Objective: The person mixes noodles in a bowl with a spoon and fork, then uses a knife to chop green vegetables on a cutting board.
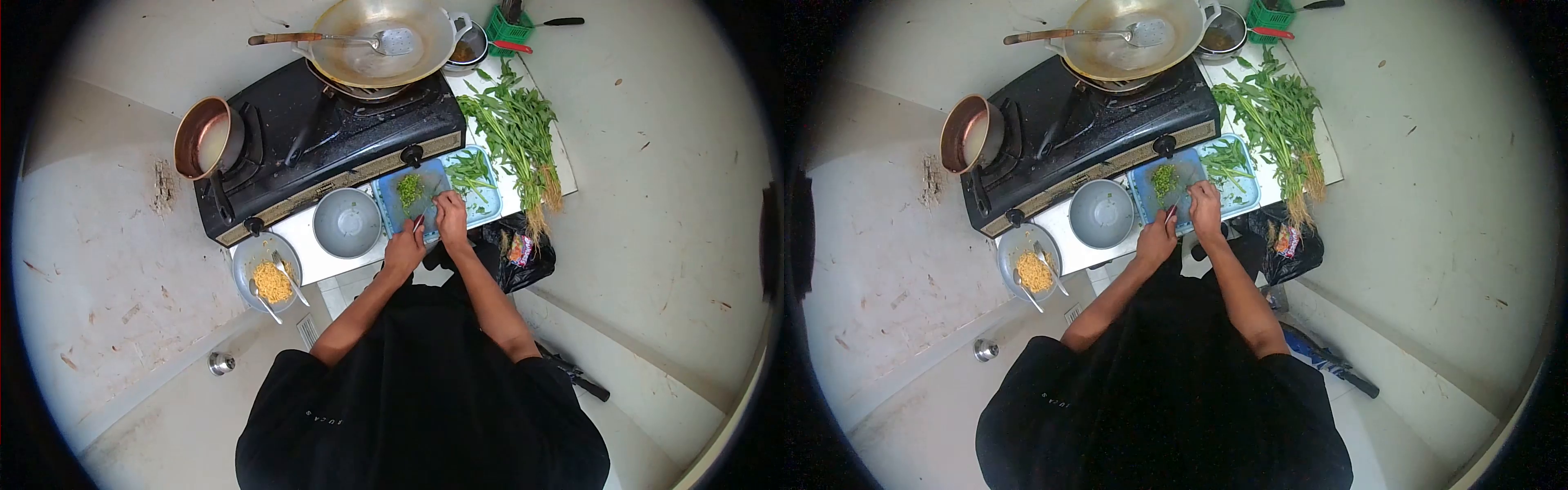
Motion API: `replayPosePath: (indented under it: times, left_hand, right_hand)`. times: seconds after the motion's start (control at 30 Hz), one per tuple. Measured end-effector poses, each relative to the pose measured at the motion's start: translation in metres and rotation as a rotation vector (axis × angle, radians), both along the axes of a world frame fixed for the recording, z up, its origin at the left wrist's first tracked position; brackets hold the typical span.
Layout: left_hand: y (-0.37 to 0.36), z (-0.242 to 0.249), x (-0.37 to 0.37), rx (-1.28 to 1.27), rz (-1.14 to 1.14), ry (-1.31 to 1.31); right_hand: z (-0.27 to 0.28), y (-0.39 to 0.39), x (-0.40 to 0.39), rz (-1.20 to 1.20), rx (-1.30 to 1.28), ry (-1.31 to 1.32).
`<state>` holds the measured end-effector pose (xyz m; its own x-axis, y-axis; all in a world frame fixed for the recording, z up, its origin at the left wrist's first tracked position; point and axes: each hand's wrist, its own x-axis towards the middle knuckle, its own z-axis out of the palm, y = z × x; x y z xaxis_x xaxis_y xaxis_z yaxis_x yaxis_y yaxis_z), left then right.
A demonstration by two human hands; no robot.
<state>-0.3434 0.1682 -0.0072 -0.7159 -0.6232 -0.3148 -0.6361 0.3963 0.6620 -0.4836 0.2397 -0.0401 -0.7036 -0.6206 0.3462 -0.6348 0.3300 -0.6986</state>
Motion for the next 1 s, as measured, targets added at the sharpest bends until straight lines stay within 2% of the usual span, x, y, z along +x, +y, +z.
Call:
replayPosePath:
  times: [0.23,0.47,0.57,0.73,1.0]
  left_hand:
    - [0.003,-0.007,-0.020,-0.045,-0.038,-0.008]
    - [0.007,-0.012,0.025,-0.106,-0.095,-0.105]
    - [0.003,-0.008,0.024,-0.116,-0.031,-0.090]
    - [-0.001,-0.006,0.020,-0.002,0.046,-0.046]
    - [-0.006,-0.003,0.023,0.037,0.044,0.000]
  right_hand:
    - [-0.002,-0.002,0.005,-0.040,-0.002,0.010]
    - [-0.007,-0.001,0.008,-0.111,-0.013,0.053]
    - [-0.004,0.000,0.013,-0.151,0.032,0.081]
    - [-0.005,-0.013,0.010,-0.155,0.020,0.061]
    - [-0.010,-0.007,0.005,-0.065,0.011,0.080]
